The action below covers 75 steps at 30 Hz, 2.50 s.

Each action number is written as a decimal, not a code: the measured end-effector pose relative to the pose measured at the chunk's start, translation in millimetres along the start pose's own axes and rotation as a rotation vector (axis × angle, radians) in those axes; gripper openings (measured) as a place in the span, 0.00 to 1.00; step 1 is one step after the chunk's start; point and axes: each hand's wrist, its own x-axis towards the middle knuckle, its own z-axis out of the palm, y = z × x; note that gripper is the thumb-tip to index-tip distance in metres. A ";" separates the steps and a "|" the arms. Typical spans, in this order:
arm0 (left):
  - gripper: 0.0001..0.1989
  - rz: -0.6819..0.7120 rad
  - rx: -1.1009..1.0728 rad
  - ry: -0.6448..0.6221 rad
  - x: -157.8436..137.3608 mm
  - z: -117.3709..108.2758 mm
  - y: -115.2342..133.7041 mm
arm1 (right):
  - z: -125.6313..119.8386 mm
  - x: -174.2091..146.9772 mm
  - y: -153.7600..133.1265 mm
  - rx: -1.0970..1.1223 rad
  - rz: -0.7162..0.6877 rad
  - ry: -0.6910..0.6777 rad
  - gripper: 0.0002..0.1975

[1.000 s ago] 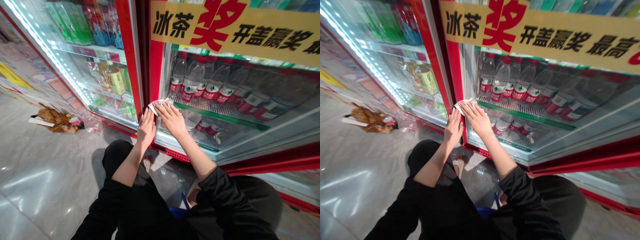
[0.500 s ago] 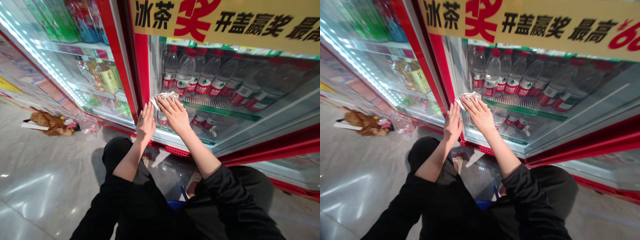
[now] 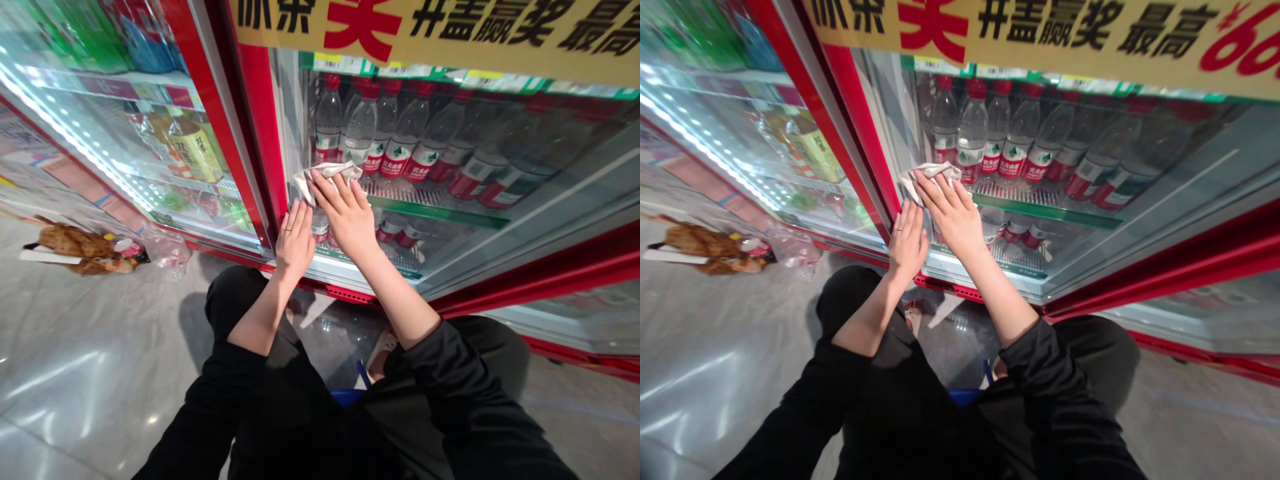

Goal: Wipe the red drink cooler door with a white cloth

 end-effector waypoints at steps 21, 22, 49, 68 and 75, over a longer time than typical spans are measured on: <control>0.33 -0.050 -0.062 -0.116 7.9 -5.5 22.0 | -4.6 -50.8 27.9 -0.044 0.018 -0.009 0.30; 0.33 -0.045 -0.063 -0.116 7.6 -5.0 22.1 | -5.6 -55.8 30.2 -0.055 0.025 -0.002 0.30; 0.32 0.084 -0.106 -0.208 14.7 -4.0 35.9 | -14.3 -41.0 35.6 -0.106 0.184 0.103 0.28; 0.30 0.132 -0.118 -0.245 15.0 6.9 46.8 | -22.9 -51.6 35.1 -0.101 0.236 0.023 0.30; 0.33 0.125 -0.092 -0.251 15.3 3.3 48.8 | -21.6 -83.1 49.0 -0.106 0.232 0.024 0.29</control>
